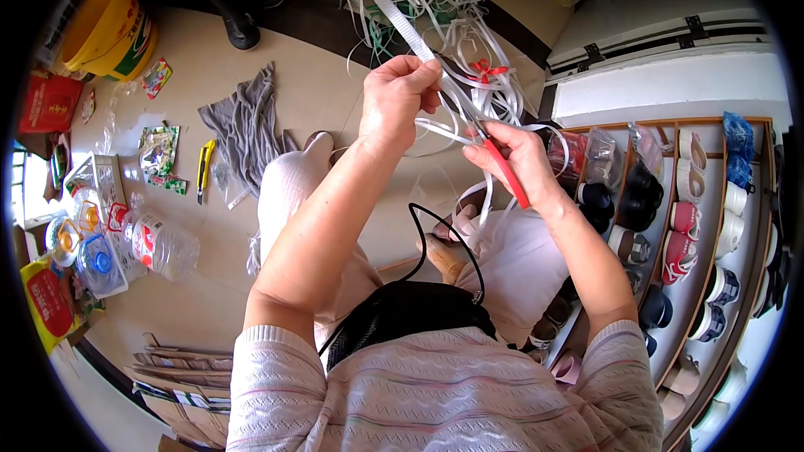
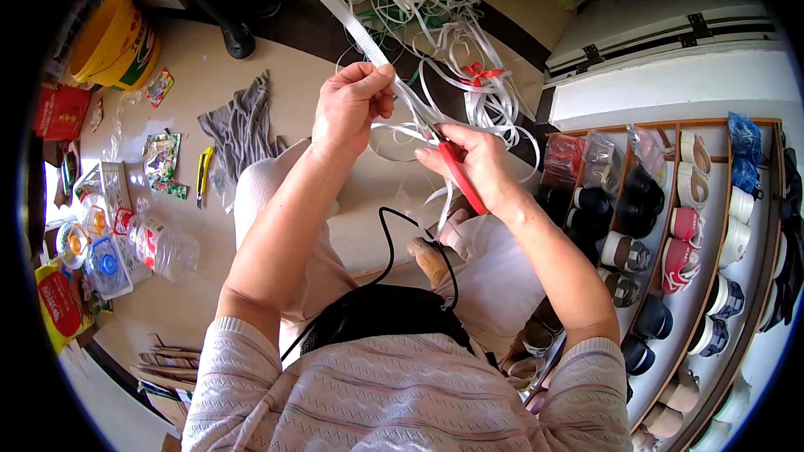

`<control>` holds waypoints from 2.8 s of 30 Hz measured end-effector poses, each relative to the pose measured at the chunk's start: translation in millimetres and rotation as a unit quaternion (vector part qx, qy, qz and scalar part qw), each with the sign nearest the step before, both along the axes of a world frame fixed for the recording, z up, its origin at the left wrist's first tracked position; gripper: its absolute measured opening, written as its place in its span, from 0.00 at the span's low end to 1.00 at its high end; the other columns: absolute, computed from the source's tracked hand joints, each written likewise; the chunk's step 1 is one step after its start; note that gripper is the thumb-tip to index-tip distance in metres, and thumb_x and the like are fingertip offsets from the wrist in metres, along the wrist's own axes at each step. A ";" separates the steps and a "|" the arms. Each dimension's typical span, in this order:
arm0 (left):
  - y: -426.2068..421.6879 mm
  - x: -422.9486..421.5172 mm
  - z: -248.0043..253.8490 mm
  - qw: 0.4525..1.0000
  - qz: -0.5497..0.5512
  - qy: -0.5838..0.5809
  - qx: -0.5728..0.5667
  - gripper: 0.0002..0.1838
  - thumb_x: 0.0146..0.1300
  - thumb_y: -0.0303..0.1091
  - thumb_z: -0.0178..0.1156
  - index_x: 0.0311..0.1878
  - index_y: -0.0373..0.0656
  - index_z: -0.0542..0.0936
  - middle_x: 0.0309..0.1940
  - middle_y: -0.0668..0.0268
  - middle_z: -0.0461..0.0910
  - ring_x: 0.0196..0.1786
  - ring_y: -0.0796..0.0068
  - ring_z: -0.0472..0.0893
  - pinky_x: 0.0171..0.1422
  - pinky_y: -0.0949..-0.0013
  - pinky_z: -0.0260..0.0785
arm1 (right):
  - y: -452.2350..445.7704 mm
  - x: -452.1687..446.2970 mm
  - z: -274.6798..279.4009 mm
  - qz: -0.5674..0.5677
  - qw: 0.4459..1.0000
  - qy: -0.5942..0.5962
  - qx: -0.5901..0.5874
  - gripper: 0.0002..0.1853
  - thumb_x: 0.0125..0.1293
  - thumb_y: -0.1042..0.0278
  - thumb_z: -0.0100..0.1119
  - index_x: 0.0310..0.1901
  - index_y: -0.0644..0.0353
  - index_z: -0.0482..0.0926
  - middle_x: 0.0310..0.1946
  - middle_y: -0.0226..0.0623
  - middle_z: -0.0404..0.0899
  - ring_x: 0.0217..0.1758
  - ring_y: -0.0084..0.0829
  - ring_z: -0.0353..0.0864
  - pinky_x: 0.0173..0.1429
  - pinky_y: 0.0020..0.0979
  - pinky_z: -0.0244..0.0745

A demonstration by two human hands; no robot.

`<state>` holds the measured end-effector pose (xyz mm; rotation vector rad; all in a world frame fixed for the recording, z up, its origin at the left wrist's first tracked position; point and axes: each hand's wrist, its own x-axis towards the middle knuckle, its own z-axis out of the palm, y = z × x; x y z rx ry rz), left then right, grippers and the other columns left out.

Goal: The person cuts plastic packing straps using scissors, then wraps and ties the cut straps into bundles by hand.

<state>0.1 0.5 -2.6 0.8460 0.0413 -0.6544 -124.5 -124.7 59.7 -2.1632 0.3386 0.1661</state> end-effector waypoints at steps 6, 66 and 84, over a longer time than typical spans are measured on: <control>2.2 3.9 3.3 0.999 -0.014 0.010 -0.033 0.06 0.56 0.30 0.61 0.28 0.38 0.75 0.20 0.67 0.75 0.20 0.79 0.72 0.24 0.76 0.64 | 4.3 -0.2 11.5 -0.040 0.999 0.009 0.033 0.12 0.54 0.75 0.64 0.39 0.68 0.76 0.29 0.26 0.76 0.33 0.13 0.71 0.41 0.18 0.70; 0.1 0.1 0.9 0.996 0.006 0.059 -0.060 0.05 0.57 0.29 0.60 0.30 0.39 0.75 0.21 0.70 0.73 0.22 0.79 0.71 0.28 0.75 0.64 | 10.9 9.6 2.6 -0.039 0.998 0.016 0.050 0.11 0.55 0.70 0.64 0.39 0.65 0.76 0.19 0.18 0.64 0.23 0.11 0.60 0.27 0.15 0.58; 1.6 15.8 2.2 0.998 0.014 -0.031 -0.043 0.08 0.57 0.29 0.60 0.25 0.40 0.73 0.19 0.68 0.72 0.19 0.79 0.70 0.24 0.77 0.63 | 7.9 -2.1 -4.8 -0.021 0.998 -0.027 0.051 0.11 0.59 0.67 0.61 0.40 0.63 0.76 0.20 0.16 0.66 0.22 0.09 0.59 0.25 0.14 0.54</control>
